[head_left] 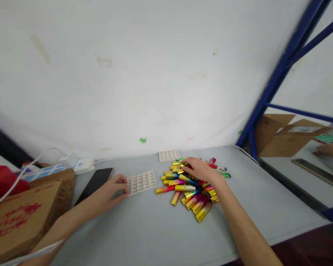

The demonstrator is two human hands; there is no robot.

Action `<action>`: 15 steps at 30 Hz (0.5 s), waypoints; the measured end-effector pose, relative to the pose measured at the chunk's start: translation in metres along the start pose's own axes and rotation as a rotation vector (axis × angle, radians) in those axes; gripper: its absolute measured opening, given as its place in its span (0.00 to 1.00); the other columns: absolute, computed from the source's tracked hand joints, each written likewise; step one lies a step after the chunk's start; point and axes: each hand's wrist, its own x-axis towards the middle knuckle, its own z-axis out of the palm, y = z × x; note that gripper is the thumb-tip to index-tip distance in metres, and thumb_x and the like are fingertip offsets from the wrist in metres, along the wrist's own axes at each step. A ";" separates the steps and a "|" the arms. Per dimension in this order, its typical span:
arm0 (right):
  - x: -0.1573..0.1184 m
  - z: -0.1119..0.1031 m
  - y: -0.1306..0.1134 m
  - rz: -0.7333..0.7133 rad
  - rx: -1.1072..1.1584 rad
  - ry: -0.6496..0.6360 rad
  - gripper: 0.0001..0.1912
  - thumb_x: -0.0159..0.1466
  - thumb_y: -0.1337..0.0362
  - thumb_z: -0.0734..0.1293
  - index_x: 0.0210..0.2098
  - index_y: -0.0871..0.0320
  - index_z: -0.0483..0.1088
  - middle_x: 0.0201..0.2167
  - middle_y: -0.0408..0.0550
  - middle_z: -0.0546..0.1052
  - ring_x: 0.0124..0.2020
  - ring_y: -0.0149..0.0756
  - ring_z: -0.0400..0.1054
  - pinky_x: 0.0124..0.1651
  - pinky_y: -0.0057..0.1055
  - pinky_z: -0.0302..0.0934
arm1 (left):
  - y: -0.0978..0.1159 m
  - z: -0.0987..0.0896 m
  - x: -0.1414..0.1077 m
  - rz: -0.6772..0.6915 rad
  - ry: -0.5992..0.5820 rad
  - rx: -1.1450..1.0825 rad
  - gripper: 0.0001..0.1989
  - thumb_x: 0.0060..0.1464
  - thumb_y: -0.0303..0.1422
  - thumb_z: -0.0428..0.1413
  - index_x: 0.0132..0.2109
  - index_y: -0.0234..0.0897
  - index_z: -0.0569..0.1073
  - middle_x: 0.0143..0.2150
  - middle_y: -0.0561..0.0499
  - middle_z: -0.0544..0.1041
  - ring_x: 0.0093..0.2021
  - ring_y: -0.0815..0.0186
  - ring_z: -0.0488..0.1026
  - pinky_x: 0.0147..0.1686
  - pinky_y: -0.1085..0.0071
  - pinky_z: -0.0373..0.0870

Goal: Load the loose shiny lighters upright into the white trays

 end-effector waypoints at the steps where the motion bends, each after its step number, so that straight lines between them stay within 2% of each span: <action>1: 0.001 0.002 0.001 -0.010 0.010 0.001 0.18 0.77 0.59 0.64 0.58 0.61 0.79 0.56 0.60 0.82 0.56 0.48 0.76 0.63 0.39 0.64 | 0.000 0.001 -0.002 -0.003 -0.022 -0.006 0.11 0.63 0.38 0.55 0.38 0.42 0.81 0.53 0.44 0.78 0.55 0.53 0.77 0.60 0.57 0.74; 4: 0.004 0.005 0.002 -0.020 0.029 0.019 0.17 0.77 0.59 0.64 0.54 0.59 0.81 0.51 0.58 0.84 0.52 0.47 0.78 0.59 0.39 0.66 | 0.002 0.003 0.001 -0.021 -0.075 -0.029 0.08 0.60 0.37 0.59 0.36 0.41 0.81 0.60 0.43 0.74 0.59 0.51 0.75 0.64 0.53 0.70; 7: 0.005 0.005 0.005 -0.020 0.055 0.033 0.15 0.76 0.60 0.65 0.52 0.59 0.82 0.50 0.57 0.85 0.51 0.47 0.78 0.58 0.38 0.67 | 0.006 0.004 0.012 -0.013 -0.114 -0.036 0.07 0.60 0.35 0.60 0.35 0.41 0.81 0.62 0.43 0.72 0.58 0.52 0.76 0.63 0.55 0.71; 12: 0.002 0.003 0.017 -0.006 0.052 0.053 0.14 0.74 0.60 0.67 0.52 0.58 0.82 0.51 0.57 0.84 0.52 0.48 0.78 0.58 0.40 0.68 | 0.017 0.001 0.035 0.045 -0.205 -0.025 0.06 0.59 0.32 0.60 0.33 0.41 0.80 0.58 0.45 0.73 0.63 0.52 0.72 0.63 0.60 0.71; 15: 0.000 0.002 0.021 -0.001 0.028 0.061 0.14 0.75 0.61 0.66 0.50 0.59 0.82 0.50 0.58 0.84 0.52 0.48 0.78 0.58 0.40 0.67 | 0.021 0.000 0.042 0.062 -0.224 -0.024 0.03 0.57 0.32 0.61 0.35 0.41 0.78 0.56 0.46 0.74 0.56 0.55 0.76 0.60 0.62 0.71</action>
